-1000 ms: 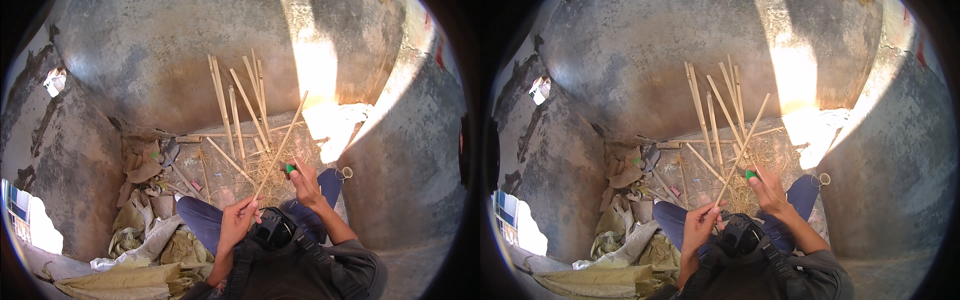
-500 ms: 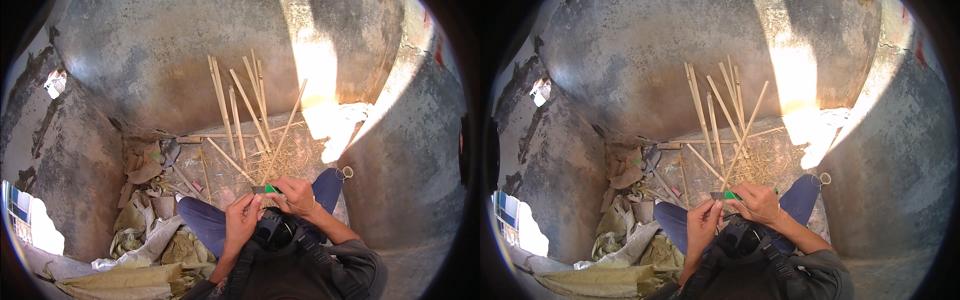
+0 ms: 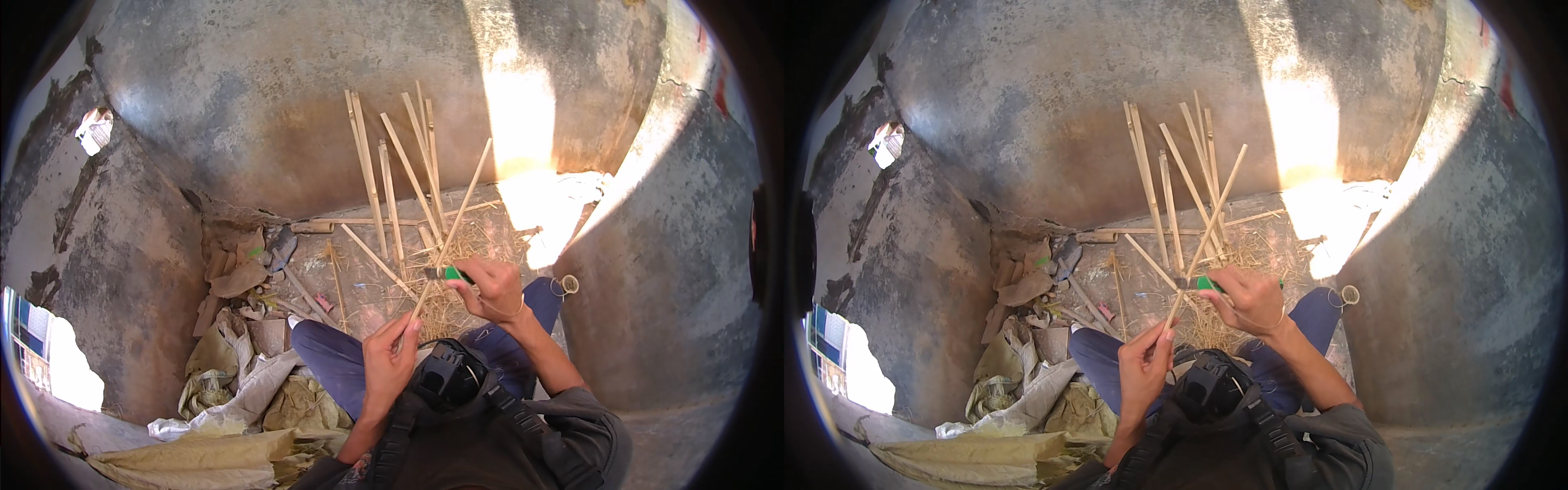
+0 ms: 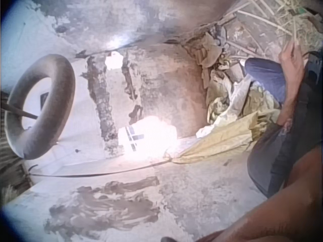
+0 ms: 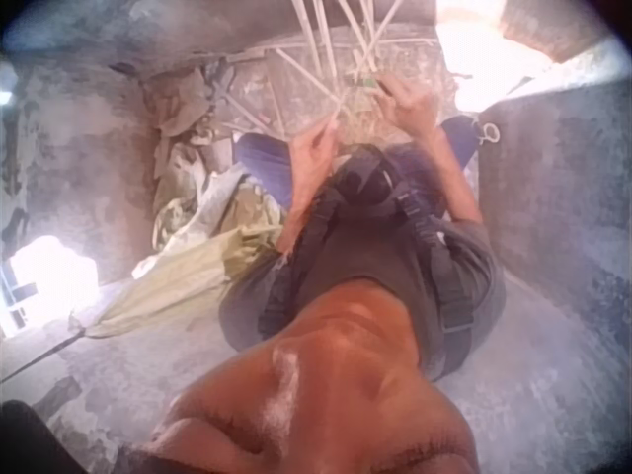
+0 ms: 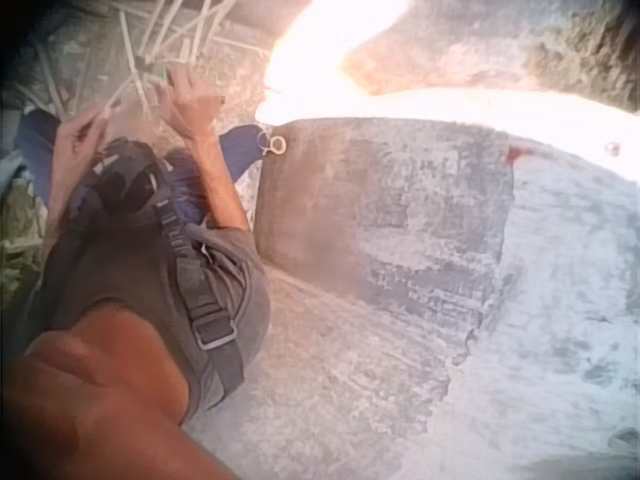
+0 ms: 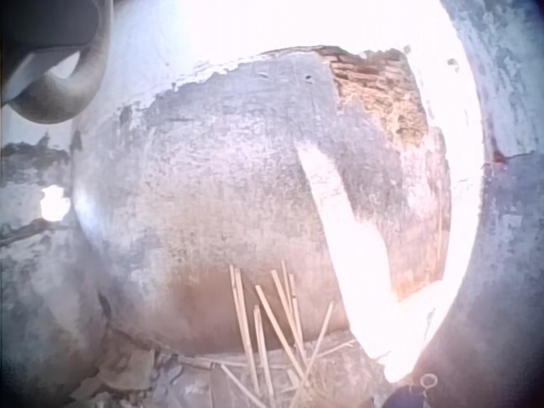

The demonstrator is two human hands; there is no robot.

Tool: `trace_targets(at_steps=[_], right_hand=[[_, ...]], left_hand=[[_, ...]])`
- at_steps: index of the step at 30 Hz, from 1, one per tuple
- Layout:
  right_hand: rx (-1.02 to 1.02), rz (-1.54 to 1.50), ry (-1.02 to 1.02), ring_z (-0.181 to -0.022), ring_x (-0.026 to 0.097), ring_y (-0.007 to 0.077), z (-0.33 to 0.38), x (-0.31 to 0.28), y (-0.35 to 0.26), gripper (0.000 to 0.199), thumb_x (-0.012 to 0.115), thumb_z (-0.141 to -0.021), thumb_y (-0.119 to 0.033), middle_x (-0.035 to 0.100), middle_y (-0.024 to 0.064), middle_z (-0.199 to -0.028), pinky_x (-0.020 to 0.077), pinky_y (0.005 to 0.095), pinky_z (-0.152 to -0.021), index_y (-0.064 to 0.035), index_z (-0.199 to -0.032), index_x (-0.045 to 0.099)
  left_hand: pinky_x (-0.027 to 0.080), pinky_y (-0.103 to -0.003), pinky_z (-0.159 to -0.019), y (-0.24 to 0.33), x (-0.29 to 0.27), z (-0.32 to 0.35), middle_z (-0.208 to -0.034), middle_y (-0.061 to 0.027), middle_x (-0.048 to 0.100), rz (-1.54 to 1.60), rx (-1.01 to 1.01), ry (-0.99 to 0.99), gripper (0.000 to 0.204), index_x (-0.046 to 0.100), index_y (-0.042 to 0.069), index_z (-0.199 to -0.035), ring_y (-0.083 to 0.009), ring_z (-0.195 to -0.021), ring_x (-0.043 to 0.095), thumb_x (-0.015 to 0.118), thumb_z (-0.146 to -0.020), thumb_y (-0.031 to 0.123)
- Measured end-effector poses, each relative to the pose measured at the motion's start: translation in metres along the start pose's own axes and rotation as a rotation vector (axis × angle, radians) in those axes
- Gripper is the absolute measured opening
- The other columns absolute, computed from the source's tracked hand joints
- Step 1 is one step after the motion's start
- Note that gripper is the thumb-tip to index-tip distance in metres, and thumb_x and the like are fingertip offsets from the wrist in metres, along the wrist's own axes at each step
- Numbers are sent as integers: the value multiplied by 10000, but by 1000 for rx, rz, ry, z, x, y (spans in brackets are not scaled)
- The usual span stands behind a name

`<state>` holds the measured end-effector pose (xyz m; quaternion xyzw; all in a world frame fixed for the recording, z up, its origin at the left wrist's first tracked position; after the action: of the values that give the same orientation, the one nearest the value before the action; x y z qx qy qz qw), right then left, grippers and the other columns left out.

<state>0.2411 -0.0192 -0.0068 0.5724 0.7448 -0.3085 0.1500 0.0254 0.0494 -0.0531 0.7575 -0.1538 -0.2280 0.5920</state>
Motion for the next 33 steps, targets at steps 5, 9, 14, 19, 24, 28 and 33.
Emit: trace_targets(at_steps=[5,9,14,19,24,28,33], right_hand=[[189,88,130,-729,764,290,-30,-29,71,317,715,-1047,-344,792,145,-918,574,376,-616,-32,-1062,774],[190,61,140,-688,734,304,-33,-25,77,308,704,-1054,-328,780,147,-901,559,401,-625,-28,-1079,772],[556,81,215,-637,702,278,-38,-43,158,340,647,-1086,-350,745,156,-773,516,395,-615,-37,-1113,776],[831,132,-133,-770,741,335,-14,-38,204,497,646,-1040,-500,754,181,-819,551,456,-744,-34,-1148,779],[413,134,-1167,-925,759,362,81,51,192,663,853,-833,-579,788,196,-937,575,480,-796,-28,-1193,772],[602,225,-1438,-927,765,345,84,81,187,704,808,-821,-688,792,193,-984,582,483,-779,-35,-1082,821],[664,270,-1173,-882,758,363,67,75,195,753,628,-952,-744,785,204,-949,577,487,-756,-18,-1046,801]], left_hand=[[444,-265,-562,-12,-3,19,-792,-67,687,-4,-94,-41,225,774,-45,-1219,-63,-629,569,707,-1047,84],[416,-251,-533,-12,-3,20,-777,-48,675,33,-116,-31,223,778,-35,-1221,-48,-614,562,710,-1049,90],[428,-239,-542,-21,-9,32,-795,-31,672,-8,-159,-123,236,774,-39,-1245,-50,-615,569,700,-1058,85],[476,-250,-572,-22,-15,33,-808,-67,703,31,-119,-97,242,770,-52,-1241,-77,-655,654,719,-1039,71],[547,-233,-663,-16,-12,10,-881,-75,738,-46,-25,-60,248,760,-88,-1247,-83,-731,681,698,-1046,43],[553,-236,-655,-10,-10,0,-862,-75,734,-30,-28,-13,249,762,-89,-1243,-81,-712,674,707,-1033,33],[538,-231,-612,-6,-12,-7,-871,-75,729,-28,-27,6,250,768,-80,-1244,-77,-687,658,715,-1024,26]])
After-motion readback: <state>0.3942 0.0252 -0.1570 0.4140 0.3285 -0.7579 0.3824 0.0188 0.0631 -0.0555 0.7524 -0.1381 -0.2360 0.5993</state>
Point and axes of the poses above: each hand's wrist, its own z-axis away from the middle knuckle, its own x-axis out of the palm, y = z × x, the point moved 5 cm from there along -z, towards the middle knuckle
